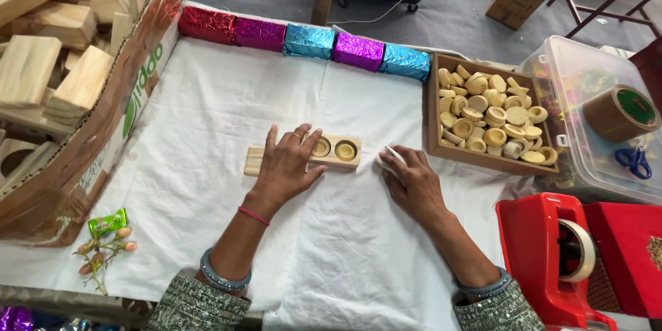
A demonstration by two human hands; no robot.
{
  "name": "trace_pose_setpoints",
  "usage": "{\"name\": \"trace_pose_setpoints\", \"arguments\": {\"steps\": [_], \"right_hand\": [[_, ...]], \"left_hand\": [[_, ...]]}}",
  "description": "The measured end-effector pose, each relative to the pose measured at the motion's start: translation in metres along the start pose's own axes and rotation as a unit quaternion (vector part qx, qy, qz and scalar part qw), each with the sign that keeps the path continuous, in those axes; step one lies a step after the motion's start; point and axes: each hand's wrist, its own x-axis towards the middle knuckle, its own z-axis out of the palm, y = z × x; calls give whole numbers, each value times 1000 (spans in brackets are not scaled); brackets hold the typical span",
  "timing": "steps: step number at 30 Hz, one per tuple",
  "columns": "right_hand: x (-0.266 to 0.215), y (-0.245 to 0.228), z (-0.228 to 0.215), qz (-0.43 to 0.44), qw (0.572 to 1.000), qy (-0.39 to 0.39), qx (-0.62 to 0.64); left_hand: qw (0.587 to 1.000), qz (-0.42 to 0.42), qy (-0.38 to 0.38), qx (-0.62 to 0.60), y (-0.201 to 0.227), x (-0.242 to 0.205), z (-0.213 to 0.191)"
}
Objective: The person wipes a wooden box and small wooden pieces with a cloth, then places the pieces into the box. Finally, the person wraps the assembled wooden item in a sheet of metallic foil.
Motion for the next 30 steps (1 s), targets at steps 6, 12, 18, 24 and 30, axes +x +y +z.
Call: {"name": "trace_pose_setpoints", "arguments": {"steps": [6,12,18,24,30], "right_hand": [[2,-6,-8,10,1000,15,23],[2,-9,-12,11,999,19,23],[-6,8,1,-11,996,79,44],[-1,1,-6,-3,999,49,-25],[-2,-12,-14,-31,991,39,-127]], "left_hand": [[996,-3,-85,-23,-3,-2,-23],[990,-36,-128,-36,-26,-8,-43],[994,-72,36,-71,-80,-13,-37],[967,-179,167,-66,-82,-14,-51],[962,-270,-23,-32,-90,-25,-59]]}}
